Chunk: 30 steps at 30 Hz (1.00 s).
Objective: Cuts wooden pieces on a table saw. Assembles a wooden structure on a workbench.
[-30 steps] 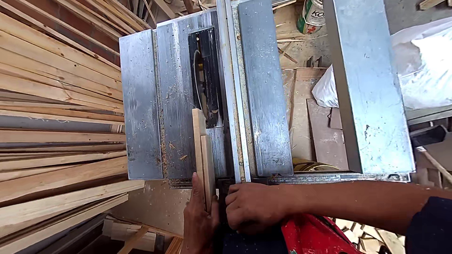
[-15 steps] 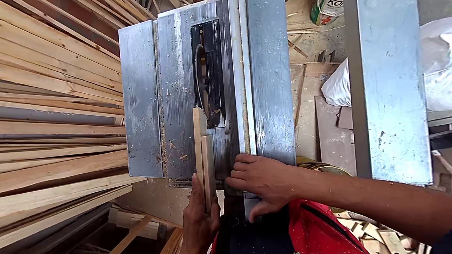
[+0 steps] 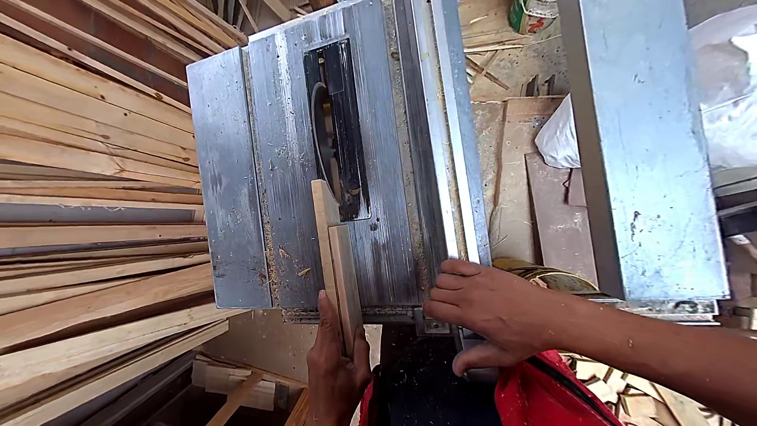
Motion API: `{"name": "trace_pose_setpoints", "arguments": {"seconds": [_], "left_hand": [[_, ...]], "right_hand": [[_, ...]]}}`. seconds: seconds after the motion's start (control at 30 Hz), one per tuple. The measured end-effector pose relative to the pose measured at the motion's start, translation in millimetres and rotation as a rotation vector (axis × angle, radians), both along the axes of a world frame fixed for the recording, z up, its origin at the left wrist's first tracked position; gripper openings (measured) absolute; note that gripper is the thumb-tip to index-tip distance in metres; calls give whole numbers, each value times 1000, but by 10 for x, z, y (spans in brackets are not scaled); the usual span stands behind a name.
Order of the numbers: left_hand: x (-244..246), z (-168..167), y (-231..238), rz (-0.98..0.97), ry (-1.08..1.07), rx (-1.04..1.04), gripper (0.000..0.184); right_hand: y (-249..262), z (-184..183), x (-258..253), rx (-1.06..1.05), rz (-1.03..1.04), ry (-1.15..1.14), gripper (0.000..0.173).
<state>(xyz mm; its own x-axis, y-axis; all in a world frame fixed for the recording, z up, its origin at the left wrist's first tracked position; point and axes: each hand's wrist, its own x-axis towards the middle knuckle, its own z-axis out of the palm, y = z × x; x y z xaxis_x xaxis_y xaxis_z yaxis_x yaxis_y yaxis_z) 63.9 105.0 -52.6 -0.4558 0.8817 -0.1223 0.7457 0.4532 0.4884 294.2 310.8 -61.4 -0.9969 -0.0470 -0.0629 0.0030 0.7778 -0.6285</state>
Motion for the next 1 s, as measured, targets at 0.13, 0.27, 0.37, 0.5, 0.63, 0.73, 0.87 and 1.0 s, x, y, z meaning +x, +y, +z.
{"name": "trace_pose_setpoints", "arguments": {"seconds": [0.13,0.27,0.37,0.5,0.63,0.73,0.87,1.0], "left_hand": [[-19,5,54,0,7,-1,77],[-31,31,118,-2,23,-19,78],[-46,28,152,-9,30,-12,78],[-63,22,197,-8,41,-8,79],[-87,27,242,-9,51,-20,80],[-112,31,266,-14,80,-35,81],[-119,46,311,-9,96,-54,81],[-132,57,355,-11,115,-69,83]], "right_hand": [[18,86,213,25,-41,8,64],[25,105,361,64,-77,44,62],[41,162,456,95,-103,61,61],[50,181,597,160,-141,87,62],[49,160,723,195,-179,108,61],[62,154,743,198,-188,104,58],[69,143,738,197,-200,118,56],[59,116,735,176,-215,127,56]]}}
